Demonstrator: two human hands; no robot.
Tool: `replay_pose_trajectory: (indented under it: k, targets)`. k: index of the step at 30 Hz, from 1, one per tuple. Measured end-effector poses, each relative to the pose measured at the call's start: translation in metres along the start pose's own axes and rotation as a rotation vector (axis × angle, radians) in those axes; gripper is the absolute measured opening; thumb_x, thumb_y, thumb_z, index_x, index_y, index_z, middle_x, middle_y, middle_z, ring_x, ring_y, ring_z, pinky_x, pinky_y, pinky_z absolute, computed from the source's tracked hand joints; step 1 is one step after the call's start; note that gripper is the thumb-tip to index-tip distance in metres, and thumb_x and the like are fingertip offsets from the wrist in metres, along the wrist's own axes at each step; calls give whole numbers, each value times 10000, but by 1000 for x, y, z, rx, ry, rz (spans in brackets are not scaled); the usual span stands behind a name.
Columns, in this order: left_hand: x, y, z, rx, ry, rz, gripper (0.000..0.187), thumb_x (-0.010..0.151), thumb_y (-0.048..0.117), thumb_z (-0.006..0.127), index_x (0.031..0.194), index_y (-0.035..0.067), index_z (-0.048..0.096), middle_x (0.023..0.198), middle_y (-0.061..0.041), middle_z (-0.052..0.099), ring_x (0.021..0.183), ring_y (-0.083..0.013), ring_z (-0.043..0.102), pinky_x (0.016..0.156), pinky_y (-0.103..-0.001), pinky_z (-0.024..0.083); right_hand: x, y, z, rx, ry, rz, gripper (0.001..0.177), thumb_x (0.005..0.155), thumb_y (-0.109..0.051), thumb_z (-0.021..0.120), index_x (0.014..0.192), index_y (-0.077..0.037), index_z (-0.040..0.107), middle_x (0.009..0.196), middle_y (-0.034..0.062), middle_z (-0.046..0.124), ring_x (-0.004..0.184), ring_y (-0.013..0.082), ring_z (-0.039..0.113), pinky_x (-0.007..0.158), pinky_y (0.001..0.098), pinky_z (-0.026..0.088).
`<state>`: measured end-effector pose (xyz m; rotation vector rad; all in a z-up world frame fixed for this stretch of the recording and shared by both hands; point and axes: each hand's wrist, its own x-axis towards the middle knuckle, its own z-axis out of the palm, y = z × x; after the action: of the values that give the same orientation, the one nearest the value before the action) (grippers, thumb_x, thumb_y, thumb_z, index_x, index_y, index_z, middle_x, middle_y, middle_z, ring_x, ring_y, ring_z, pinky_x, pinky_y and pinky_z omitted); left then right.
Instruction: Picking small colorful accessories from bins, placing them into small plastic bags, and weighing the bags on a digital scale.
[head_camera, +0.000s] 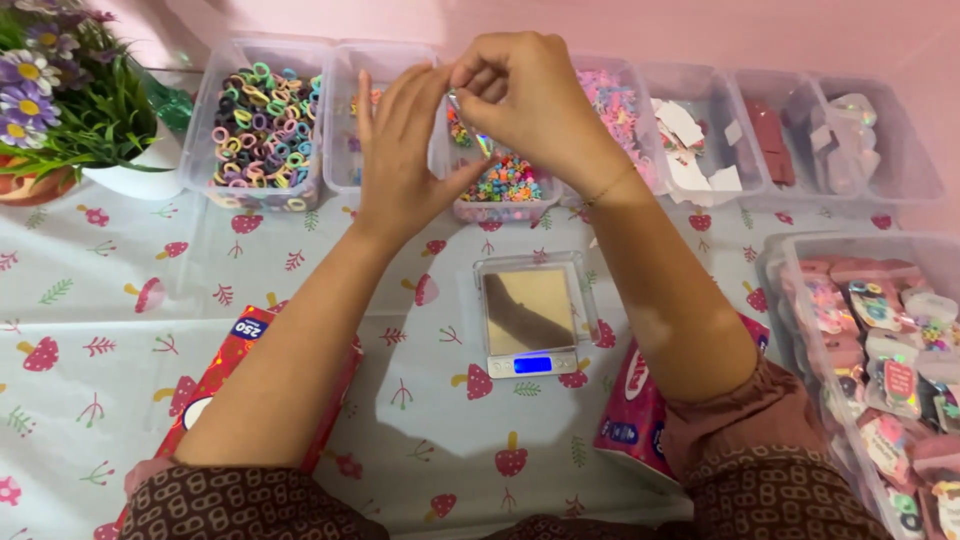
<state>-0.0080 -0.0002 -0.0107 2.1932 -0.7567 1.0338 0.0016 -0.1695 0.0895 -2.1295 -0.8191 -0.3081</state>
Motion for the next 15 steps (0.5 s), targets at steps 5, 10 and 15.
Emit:
replay_pose_trajectory:
  k: [5, 10, 15]
  targets:
    - [-2, 3, 6, -96, -10, -54, 803, 965, 374, 839, 1551, 91, 368, 1519, -92, 550, 1404, -312, 537, 1288, -644, 104, 0, 11, -7, -37, 62, -24, 164, 859, 48, 670, 924, -74, 760, 819, 13, 760, 752, 64, 713, 701, 195, 596]
    - [3, 9, -1, -153, -12, -72, 678, 928, 372, 825, 1448, 103, 483, 1384, -91, 589, 1315, -299, 566, 1263, -636, 107, -1, 17, -8, -74, 57, -37, 137, 893, 51, 680, 906, -66, 748, 793, 23, 750, 733, 76, 710, 699, 205, 603]
    - [-1, 3, 1, -203, -28, -87, 683, 968, 359, 833, 1479, 100, 460, 1454, -81, 560, 1368, -273, 550, 1269, -671, 117, -2, 18, -12, -31, -18, 124, 192, 843, -81, 812, 1024, -124, 763, 835, -20, 734, 756, 58, 671, 732, 209, 591]
